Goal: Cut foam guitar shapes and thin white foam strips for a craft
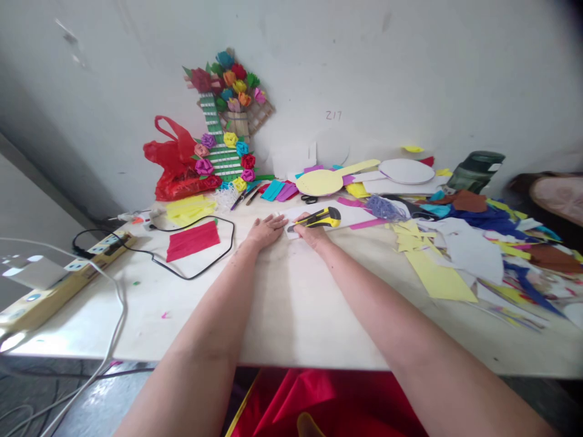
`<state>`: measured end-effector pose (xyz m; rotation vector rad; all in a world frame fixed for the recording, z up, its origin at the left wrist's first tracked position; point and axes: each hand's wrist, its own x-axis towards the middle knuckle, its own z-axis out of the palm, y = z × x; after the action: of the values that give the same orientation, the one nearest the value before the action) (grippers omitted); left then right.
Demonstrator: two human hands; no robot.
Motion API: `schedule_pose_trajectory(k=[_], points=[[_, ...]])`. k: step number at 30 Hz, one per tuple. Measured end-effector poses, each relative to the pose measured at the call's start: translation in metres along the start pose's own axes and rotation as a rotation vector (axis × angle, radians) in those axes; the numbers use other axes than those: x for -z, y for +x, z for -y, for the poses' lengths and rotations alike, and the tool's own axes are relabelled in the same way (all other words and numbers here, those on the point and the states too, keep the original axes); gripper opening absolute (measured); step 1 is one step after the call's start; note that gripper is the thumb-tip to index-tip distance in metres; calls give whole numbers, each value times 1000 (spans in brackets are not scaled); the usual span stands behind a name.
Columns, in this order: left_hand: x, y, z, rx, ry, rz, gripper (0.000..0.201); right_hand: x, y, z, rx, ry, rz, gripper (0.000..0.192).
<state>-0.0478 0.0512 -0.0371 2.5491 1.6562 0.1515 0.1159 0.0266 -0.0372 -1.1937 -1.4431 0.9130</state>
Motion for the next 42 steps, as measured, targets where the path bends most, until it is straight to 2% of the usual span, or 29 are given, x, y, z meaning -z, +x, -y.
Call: schedule_pose_trajectory(k=[13, 28, 42], points=[[1, 0, -1, 12, -16, -2, 48, 4, -6, 0, -11, 79, 28, 13], [-3, 2, 2, 14, 6, -33, 47, 5, -9, 7, -84, 267, -2, 10], [-4, 1, 2, 10, -25, -54, 47, 5, -7, 5, -90, 318, -20, 8]])
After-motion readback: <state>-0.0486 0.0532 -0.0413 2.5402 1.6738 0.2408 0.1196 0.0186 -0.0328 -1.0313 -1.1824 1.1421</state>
